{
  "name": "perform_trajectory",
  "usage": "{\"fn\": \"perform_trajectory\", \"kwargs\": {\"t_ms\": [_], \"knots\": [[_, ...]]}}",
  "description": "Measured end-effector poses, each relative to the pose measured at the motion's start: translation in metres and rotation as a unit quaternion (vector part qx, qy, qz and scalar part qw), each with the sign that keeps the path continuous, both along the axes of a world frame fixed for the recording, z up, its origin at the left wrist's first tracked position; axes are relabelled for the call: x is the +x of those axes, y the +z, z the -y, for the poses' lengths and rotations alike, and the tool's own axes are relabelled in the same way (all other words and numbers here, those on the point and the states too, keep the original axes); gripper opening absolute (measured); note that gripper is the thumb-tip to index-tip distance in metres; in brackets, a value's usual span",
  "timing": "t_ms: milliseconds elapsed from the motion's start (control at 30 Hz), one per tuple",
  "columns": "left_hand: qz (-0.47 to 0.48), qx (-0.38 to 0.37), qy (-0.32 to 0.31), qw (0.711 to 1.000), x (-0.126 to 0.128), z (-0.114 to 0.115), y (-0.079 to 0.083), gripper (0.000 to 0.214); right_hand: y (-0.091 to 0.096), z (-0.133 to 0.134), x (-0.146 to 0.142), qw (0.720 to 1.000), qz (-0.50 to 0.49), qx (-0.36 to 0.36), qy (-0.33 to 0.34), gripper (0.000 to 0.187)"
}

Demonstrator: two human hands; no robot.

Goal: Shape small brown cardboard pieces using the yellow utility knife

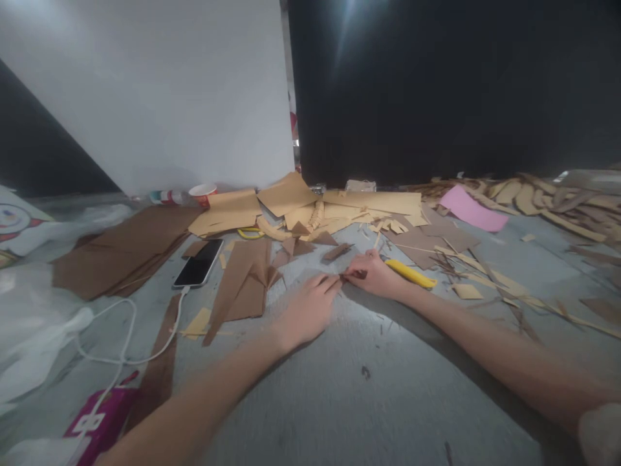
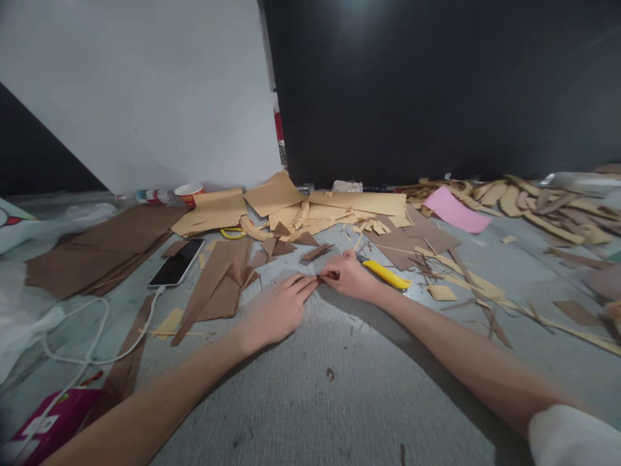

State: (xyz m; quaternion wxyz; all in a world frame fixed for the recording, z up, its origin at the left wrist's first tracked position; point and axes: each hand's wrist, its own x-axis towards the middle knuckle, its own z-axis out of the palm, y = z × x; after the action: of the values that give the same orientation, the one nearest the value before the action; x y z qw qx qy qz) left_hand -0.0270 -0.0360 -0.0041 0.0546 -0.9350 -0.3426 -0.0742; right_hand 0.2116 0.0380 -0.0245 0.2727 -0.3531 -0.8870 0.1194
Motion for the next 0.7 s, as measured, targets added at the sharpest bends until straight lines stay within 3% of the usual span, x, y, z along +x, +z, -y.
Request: {"fn": "perform_trajectory", "kwargs": {"t_ms": [333,700], "knots": [[-0.019,0.014,-0.004,1.0,0.0023,0.0019,0.0049,0.048,0.0068,-0.0069,0.0108,0.985,0.096,0.084,0.113,0.027],[-0.026,0.014,-0.006,1.0,0.0005,0.0004,0.0033,0.047,0.003,-0.0008,0.0074,0.993,0.047,0.086,0.059,0.019]]}}
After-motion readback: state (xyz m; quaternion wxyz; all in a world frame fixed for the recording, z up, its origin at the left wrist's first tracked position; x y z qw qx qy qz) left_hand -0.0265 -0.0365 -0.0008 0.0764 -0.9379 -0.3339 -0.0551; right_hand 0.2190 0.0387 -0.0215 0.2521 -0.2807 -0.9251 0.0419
